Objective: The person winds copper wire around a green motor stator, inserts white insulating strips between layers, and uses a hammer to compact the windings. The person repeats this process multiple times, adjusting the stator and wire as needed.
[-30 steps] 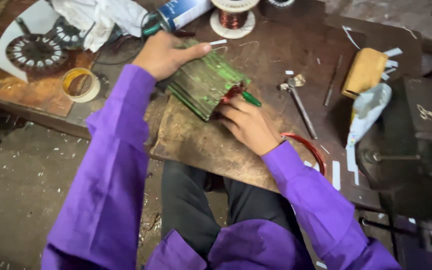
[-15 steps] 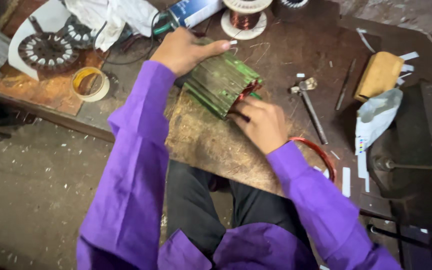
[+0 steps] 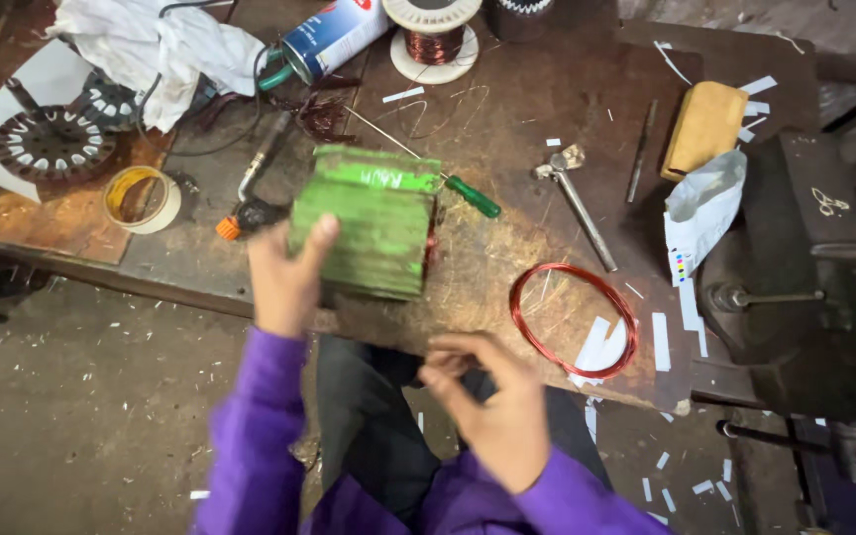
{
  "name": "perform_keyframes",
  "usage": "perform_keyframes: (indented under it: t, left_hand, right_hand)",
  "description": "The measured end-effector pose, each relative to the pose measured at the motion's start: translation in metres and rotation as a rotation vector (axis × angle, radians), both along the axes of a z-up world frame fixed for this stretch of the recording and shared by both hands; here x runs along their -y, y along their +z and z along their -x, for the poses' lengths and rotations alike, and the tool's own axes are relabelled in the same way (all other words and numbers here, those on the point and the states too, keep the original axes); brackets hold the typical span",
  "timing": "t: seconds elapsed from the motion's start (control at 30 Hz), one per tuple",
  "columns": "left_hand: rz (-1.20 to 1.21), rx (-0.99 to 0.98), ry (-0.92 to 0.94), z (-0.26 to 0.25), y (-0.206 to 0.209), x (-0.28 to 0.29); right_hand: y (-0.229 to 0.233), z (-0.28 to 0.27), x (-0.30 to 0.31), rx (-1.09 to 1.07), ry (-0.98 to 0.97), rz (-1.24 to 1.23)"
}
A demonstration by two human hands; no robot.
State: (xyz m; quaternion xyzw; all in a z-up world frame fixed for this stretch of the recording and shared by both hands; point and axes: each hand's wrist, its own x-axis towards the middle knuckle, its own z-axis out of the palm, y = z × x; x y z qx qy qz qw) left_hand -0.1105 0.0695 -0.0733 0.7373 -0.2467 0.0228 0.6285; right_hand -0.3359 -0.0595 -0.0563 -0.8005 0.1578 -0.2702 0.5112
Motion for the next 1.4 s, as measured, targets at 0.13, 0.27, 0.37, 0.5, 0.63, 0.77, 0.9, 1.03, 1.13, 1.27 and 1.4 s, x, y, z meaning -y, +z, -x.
perform_keyframes:
  t: [0.13,0.27,0.37,0.5,0.63,0.77,0.9,1.03,1.13,1.27,1.4]
  left_hand:
    - [0.234,-0.007,0.368,0.085,-0.027,0.034]
    - [0.436,-0.160,0.343,0.151,-0.030,0.067]
    - [0.181,-0.234,0.116,0.174,-0.018,0.049]
    - [0.005,0.003,-0.003,0.195,-0.013,0.011]
    - [-0.133,0.139,0.285,0.186,-0.027,-0.003]
    - [-0.145,0.242,0.276,0.177,-0.034,-0.002]
    - [-0.184,0.350,0.281,0.163,-0.026,0.009]
    - [-0.348,0.531,0.287,0.144,-0.023,0.003]
    - [-0.520,0.666,0.250,0.133,-0.021,-0.005]
    - [-0.540,0.807,0.194,0.122,-0.011,-0.013]
    - [-0.523,0.915,0.141,0.113,-0.004,-0.022]
  right_hand:
    - [-0.038,-0.006,-0.031,0.082,0.077,-0.105]
    - [-0.011,-0.026,-0.027,0.103,0.115,-0.075]
    - [0.031,-0.062,0.004,0.030,0.136,-0.152]
    - [0.031,-0.082,0.047,-0.056,0.255,-0.235]
    - [-0.022,-0.057,0.066,0.001,0.261,-0.164]
    - [-0.040,-0.034,0.053,0.009,0.215,-0.280]
    - [-0.016,-0.023,0.024,0.144,0.089,0.020]
    - [-0.019,-0.021,0.010,0.136,-0.048,0.592]
    - [-0.041,-0.030,0.018,0.129,0.070,0.629]
    - [-0.052,-0.037,0.037,0.064,0.160,0.673]
    - [-0.042,-0.041,0.036,0.080,0.124,0.740]
